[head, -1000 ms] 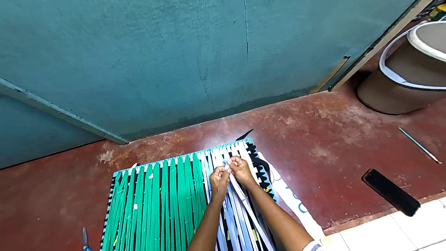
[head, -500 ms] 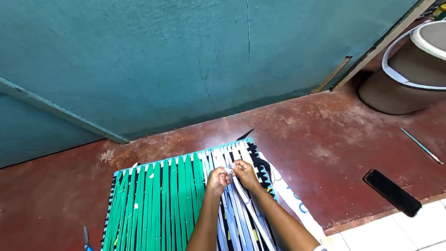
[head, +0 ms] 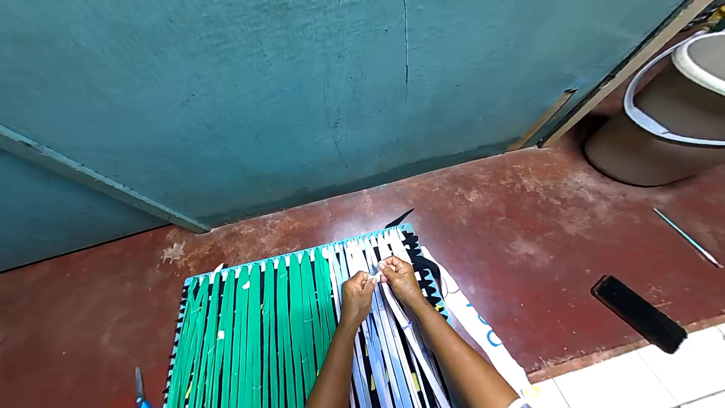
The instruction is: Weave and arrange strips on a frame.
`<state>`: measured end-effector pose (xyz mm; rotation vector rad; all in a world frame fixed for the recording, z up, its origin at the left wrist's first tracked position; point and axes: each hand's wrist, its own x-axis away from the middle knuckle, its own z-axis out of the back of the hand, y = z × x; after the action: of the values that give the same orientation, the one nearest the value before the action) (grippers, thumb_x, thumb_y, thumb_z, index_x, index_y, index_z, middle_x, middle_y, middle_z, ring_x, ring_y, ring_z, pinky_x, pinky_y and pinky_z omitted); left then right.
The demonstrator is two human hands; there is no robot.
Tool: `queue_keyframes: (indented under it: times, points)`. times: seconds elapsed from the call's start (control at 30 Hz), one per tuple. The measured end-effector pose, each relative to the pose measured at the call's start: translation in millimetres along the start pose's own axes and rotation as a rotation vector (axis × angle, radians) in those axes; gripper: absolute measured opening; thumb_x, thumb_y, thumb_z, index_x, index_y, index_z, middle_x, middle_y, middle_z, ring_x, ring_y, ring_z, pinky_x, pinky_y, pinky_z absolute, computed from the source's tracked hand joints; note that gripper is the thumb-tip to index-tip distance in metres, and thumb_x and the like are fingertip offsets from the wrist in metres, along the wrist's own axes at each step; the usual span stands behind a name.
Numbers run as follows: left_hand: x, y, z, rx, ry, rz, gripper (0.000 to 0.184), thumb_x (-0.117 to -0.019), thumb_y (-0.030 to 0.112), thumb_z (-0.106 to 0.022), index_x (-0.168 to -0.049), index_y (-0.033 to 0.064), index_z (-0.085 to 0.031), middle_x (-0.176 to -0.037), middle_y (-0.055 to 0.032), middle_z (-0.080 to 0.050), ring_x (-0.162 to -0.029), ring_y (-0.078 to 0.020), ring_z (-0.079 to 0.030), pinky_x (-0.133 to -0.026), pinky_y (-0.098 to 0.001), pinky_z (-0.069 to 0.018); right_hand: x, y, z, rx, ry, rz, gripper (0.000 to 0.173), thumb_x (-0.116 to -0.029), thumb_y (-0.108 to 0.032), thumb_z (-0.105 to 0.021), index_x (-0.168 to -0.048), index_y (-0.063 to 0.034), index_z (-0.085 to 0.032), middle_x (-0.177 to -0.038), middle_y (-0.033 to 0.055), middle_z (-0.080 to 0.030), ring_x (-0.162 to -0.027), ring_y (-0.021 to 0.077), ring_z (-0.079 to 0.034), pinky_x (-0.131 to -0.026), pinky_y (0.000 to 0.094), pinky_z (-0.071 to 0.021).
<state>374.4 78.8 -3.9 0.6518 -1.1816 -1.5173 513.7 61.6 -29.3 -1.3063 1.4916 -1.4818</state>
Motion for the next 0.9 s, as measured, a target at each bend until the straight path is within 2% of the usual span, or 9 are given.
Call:
queue_keyframes:
  times: [0.03, 0.1, 0.17, 0.23, 0.33, 0.47, 0.6, 0.73, 0.9]
  points:
    - [-0.3, 5.1, 7.6, -0.095, -0.093, 0.004, 0.016, -0.1, 0.007, -0.058, -0.095, -0.0052, -0.067, -0.067, -0.0008, -0.052, -0.059, -0.0062, -0.045, -0.06, -0.0252, -0.0413, -2.1, -2.4, 2.0, -0.004, 0.013, -0.017, 0.011, -0.1006, 0.0, -0.055, -0.092, 0.0031, -0.06, -0.063, -0.0037, -0.057, -0.055, 0.0009, -0.053, -0.058, 0.0183, -0.0478]
    - [-0.3, 9.5, 17.8, -0.035, -0.211, 0.045, 0.015, -0.101, 0.006, -0.055, -0.095, -0.0027, -0.064, -0.065, 0.0027, -0.047, -0.057, -0.0038, -0.043, -0.057, -0.0218, -0.0392, -6.6, -9.0, 6.6, -0.026, 0.025, -0.06, 0.012, -0.1015, 0.001, -0.054, -0.091, 0.0025, -0.059, -0.063, -0.0035, -0.056, -0.055, 0.0012, -0.053, -0.058, 0.0176, -0.0475]
    - [2.2, 9.5, 18.1, 0.21, -0.207, 0.129, 0.013, -0.0996, 0.002, -0.049, -0.092, 0.0014, -0.059, -0.068, 0.0049, -0.051, -0.058, -0.0019, -0.05, -0.059, -0.0192, -0.0453, -9.8, -13.9, 9.4, -0.047, -0.007, -0.087, 0.012, -0.1018, 0.001, -0.053, -0.091, 0.0017, -0.058, -0.064, -0.0036, -0.055, -0.055, 0.0014, -0.052, -0.058, 0.0175, -0.0472]
    - [7.0, 8.9, 13.4, 0.352, -0.153, 0.186, 0.014, -0.1007, 0.002, -0.046, -0.094, 0.0017, -0.058, -0.078, 0.0006, -0.058, -0.065, -0.0059, -0.059, -0.062, -0.0229, -0.0527, -11.5, -14.3, 9.5, -0.072, -0.037, -0.108, 0.012, -0.1021, 0.001, -0.053, -0.092, 0.001, -0.058, -0.066, -0.0034, -0.056, -0.056, 0.002, -0.053, -0.058, 0.0179, -0.0472]
    - [14.5, 2.8, 2.0, 0.206, -0.152, 0.1, 0.017, -0.0976, 0.006, -0.048, -0.092, 0.0002, -0.062, -0.078, 0.0, -0.061, -0.066, -0.0055, -0.056, -0.064, -0.0243, -0.048, -16.0, -15.9, 7.0, -0.087, -0.045, -0.147, 0.011, -0.1026, 0.001, -0.053, -0.093, 0.0011, -0.058, -0.066, -0.003, -0.056, -0.055, 0.0015, -0.051, -0.056, 0.017, -0.0454]
    - [24.2, -2.8, -8.6, -0.121, -0.202, -0.088, 0.021, -0.0972, 0.009, -0.049, -0.085, -0.0025, -0.061, -0.06, 0.0004, -0.042, -0.056, -0.0101, -0.042, -0.058, -0.0305, -0.0389, -21.8, -18.5, 8.2, 0.031, -0.071, -0.133, 0.011, -0.1011, 0.0, -0.057, -0.091, 0.0023, -0.061, -0.069, -0.0011, -0.057, -0.057, 0.0026, -0.052, -0.058, 0.0183, -0.0464]
    - [22.9, -6.2, -9.1, 0.099, -0.138, -0.041, 0.016, -0.0955, 0.009, -0.051, -0.081, 0.0069, -0.058, -0.061, 0.0091, -0.038, -0.055, -0.001, -0.038, -0.056, -0.0209, -0.0351, -25.5, -24.7, 8.1, 0.138, -0.092, -0.095, 0.011, -0.1, -0.002, -0.06, -0.092, 0.004, -0.064, -0.071, -0.0003, -0.059, -0.06, 0.0023, -0.053, -0.062, 0.0195, -0.0477]
    - [24.8, -0.5, -11.2, 0.217, -0.151, -0.03, 0.014, -0.0941, 0.007, -0.051, -0.084, 0.0072, -0.059, -0.064, 0.01, -0.043, -0.058, 0.0008, -0.042, -0.059, -0.0194, -0.038, -29.7, -30.3, 3.0, 0.184, -0.103, -0.121, 0.012, -0.1009, -0.004, -0.059, -0.095, 0.0039, -0.065, -0.073, 0.0008, -0.058, -0.062, 0.0036, -0.051, -0.062, 0.0211, -0.0453]
    - [32.4, 0.3, -13.7, 0.191, -0.193, -0.041, 0.015, -0.0948, 0.008, -0.051, -0.082, 0.0078, -0.058, -0.063, 0.0101, -0.041, -0.057, 0.0005, -0.041, -0.058, -0.0197, -0.0366, -38.7, -24.3, 2.2, 0.198, -0.102, -0.165, 0.014, -0.1026, -0.004, -0.056, -0.091, 0.0018, -0.061, -0.069, -0.0009, -0.049, -0.056, 0.0047, -0.042, -0.056, 0.0219, -0.0391]
